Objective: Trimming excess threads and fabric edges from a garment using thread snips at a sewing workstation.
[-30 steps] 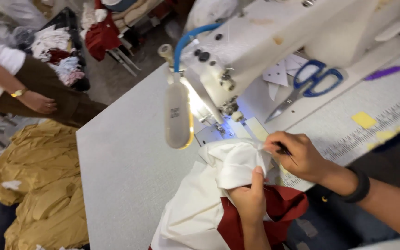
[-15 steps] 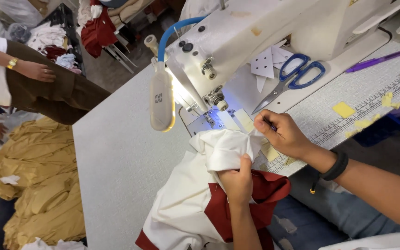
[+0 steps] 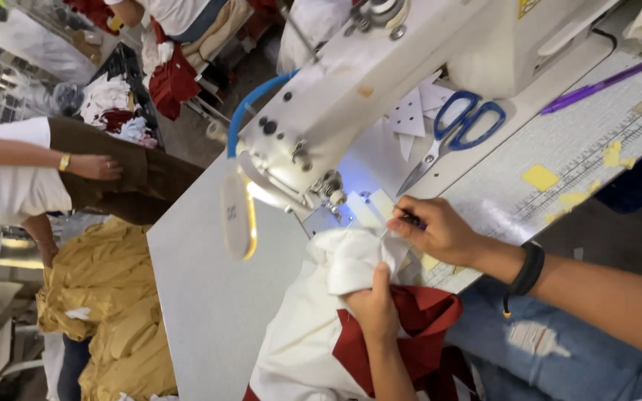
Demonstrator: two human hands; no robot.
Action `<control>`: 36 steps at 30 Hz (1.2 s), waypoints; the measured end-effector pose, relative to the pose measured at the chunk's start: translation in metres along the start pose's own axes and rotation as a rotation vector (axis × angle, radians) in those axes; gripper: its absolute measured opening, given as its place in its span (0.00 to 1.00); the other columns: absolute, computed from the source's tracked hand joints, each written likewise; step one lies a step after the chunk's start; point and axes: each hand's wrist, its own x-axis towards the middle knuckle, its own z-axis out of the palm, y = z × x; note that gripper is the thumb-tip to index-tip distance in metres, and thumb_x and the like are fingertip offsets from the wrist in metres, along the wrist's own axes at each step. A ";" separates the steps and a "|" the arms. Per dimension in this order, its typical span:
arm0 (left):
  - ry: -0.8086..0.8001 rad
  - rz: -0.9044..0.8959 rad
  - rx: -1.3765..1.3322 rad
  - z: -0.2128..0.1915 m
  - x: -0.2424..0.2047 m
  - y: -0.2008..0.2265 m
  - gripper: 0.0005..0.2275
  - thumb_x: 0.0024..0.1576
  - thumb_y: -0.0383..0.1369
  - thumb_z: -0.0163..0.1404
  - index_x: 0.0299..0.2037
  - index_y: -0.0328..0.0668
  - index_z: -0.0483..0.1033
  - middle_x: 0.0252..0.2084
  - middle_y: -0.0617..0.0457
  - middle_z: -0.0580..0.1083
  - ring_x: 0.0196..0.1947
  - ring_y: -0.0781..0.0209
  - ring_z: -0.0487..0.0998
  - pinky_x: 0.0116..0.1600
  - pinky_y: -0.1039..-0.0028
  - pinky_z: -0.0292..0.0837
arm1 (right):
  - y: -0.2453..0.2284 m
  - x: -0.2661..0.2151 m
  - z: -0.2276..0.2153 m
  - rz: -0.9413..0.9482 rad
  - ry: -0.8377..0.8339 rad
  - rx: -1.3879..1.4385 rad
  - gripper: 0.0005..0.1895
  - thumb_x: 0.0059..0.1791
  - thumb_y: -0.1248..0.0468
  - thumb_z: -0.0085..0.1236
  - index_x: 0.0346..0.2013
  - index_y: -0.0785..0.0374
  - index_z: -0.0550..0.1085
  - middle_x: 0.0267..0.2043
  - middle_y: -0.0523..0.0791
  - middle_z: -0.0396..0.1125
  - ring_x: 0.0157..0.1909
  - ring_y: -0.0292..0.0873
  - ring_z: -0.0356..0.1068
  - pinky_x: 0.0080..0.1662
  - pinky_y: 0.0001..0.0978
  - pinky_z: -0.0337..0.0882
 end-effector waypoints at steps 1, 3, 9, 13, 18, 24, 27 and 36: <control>-0.003 -0.006 0.010 0.001 0.001 -0.003 0.23 0.48 0.25 0.57 0.56 0.30 0.76 0.54 0.44 0.80 0.55 0.51 0.81 0.62 0.65 0.76 | -0.004 0.002 -0.001 0.009 0.005 0.006 0.15 0.55 0.51 0.51 0.30 0.57 0.66 0.23 0.38 0.61 0.24 0.35 0.61 0.31 0.28 0.62; 0.126 -0.095 -0.068 0.000 0.002 -0.014 0.25 0.46 0.23 0.59 0.58 0.27 0.74 0.54 0.40 0.79 0.54 0.50 0.81 0.59 0.65 0.78 | -0.009 0.006 0.000 0.090 -0.005 0.094 0.16 0.56 0.54 0.50 0.29 0.58 0.64 0.21 0.38 0.57 0.24 0.34 0.56 0.32 0.28 0.61; 0.115 -0.036 0.095 -0.004 0.005 -0.016 0.25 0.48 0.30 0.60 0.58 0.31 0.75 0.56 0.45 0.79 0.57 0.54 0.79 0.62 0.67 0.75 | -0.016 0.008 -0.006 0.283 -0.051 0.050 0.37 0.47 0.38 0.50 0.61 0.59 0.63 0.34 0.40 0.54 0.30 0.35 0.59 0.35 0.29 0.61; 0.090 0.004 -0.013 -0.002 0.004 -0.009 0.19 0.50 0.29 0.60 0.53 0.32 0.80 0.52 0.47 0.81 0.53 0.57 0.82 0.60 0.68 0.78 | -0.049 -0.032 -0.026 0.024 -0.132 0.063 0.15 0.57 0.59 0.38 0.53 0.67 0.55 0.39 0.44 0.52 0.35 0.37 0.56 0.42 0.34 0.60; -0.013 0.200 0.051 -0.001 0.000 0.001 0.14 0.53 0.32 0.60 0.47 0.34 0.82 0.49 0.47 0.82 0.51 0.56 0.82 0.59 0.69 0.78 | -0.038 -0.055 -0.026 0.589 -0.399 -0.368 0.23 0.47 0.50 0.56 0.57 0.48 0.70 0.29 0.39 0.78 0.20 0.37 0.69 0.28 0.32 0.66; -0.028 0.188 0.054 0.003 -0.010 0.010 0.13 0.55 0.34 0.57 0.47 0.36 0.81 0.49 0.48 0.81 0.53 0.56 0.82 0.61 0.71 0.77 | -0.035 -0.043 -0.022 0.465 -0.165 -0.069 0.23 0.50 0.56 0.51 0.57 0.65 0.69 0.42 0.47 0.78 0.40 0.39 0.76 0.37 0.32 0.78; -0.060 0.196 0.022 0.005 -0.010 0.008 0.12 0.56 0.34 0.55 0.47 0.38 0.80 0.49 0.50 0.81 0.54 0.58 0.80 0.62 0.71 0.74 | -0.037 -0.035 -0.023 0.452 -0.186 -0.030 0.24 0.51 0.60 0.51 0.60 0.67 0.68 0.43 0.50 0.76 0.23 0.42 0.66 0.29 0.33 0.72; -0.145 0.266 0.131 0.011 -0.012 0.008 0.08 0.60 0.35 0.51 0.42 0.42 0.78 0.39 0.55 0.79 0.48 0.58 0.80 0.60 0.73 0.73 | -0.030 -0.035 -0.031 0.343 -0.045 -0.116 0.13 0.51 0.60 0.62 0.42 0.68 0.76 0.24 0.42 0.67 0.27 0.31 0.63 0.30 0.24 0.64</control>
